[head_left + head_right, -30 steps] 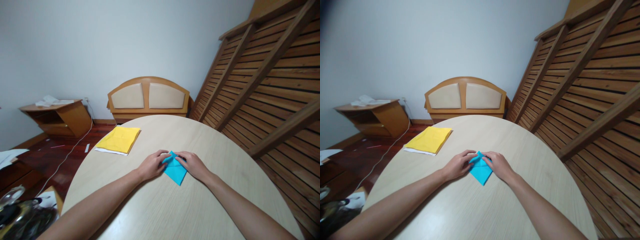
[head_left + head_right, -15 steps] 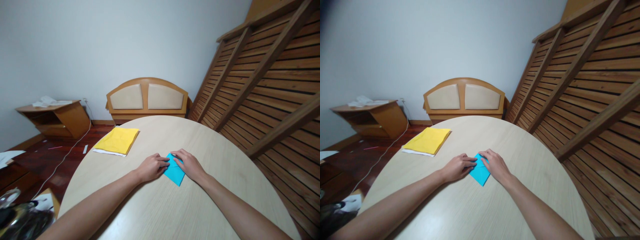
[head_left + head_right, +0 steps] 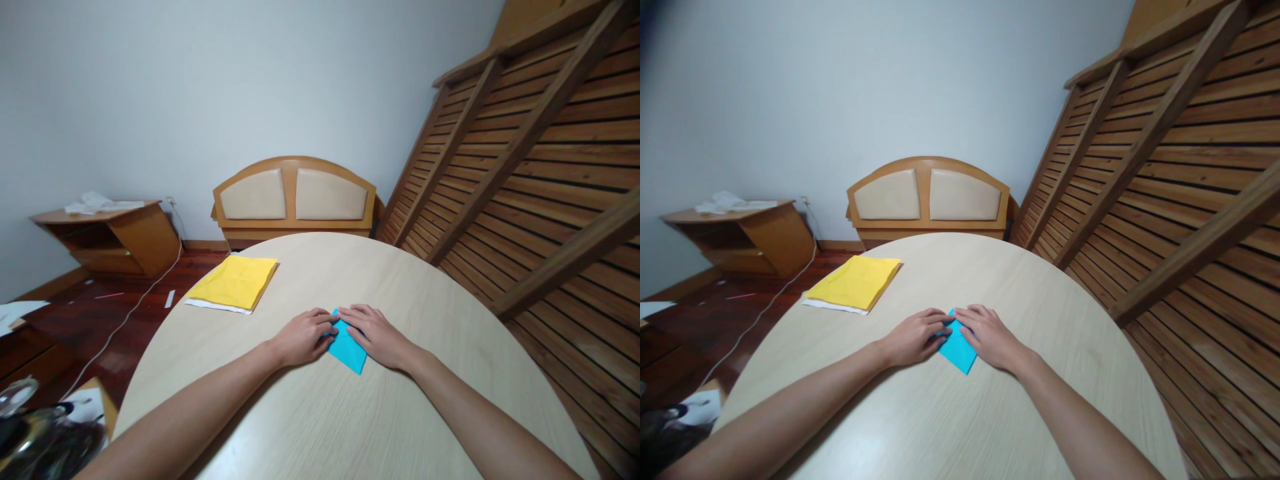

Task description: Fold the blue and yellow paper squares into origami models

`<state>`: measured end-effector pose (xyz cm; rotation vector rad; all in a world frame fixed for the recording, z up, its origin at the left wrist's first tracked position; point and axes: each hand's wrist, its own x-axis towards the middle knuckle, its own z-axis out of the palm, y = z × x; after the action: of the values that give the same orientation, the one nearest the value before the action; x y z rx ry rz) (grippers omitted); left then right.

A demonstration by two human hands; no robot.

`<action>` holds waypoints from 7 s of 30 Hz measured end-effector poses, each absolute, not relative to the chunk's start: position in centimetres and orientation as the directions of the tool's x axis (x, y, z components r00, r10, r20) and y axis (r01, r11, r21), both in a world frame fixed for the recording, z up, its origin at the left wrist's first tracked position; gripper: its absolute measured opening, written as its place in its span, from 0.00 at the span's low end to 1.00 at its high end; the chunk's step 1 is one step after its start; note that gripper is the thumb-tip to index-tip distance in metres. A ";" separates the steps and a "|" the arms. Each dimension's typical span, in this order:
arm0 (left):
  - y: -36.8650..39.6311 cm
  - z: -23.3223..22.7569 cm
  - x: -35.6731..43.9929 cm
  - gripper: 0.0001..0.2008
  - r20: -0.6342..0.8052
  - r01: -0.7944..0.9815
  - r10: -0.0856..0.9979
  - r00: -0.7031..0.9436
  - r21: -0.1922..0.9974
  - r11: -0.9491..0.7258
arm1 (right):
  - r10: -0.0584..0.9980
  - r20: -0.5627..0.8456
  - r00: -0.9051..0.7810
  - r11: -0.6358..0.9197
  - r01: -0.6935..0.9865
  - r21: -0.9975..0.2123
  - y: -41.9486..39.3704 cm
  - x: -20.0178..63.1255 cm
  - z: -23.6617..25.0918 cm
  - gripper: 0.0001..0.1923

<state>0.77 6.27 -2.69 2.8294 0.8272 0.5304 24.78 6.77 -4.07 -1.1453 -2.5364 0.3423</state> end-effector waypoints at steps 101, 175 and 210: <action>6.1 -2.7 0.9 0.21 0.219 0.490 0.514 0.830 0.158 -0.858 | 0.982 -0.059 -0.180 0.166 0.968 -0.190 5.6 23.4 -4.2 0.38; 6.3 -3.1 0.2 0.31 0.159 0.631 0.671 0.725 0.239 -0.738 | 0.722 0.046 -0.690 0.663 0.671 -0.332 4.9 26.8 0.6 0.22; 6.3 -2.6 0.1 0.35 0.194 0.614 0.648 0.737 0.210 -0.761 | 0.659 0.267 -0.703 0.746 0.564 -0.355 6.9 26.7 -2.6 0.12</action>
<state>0.09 6.26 -2.61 2.8031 1.0237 0.3874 26.66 6.95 -2.65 -0.9390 -2.5687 0.3486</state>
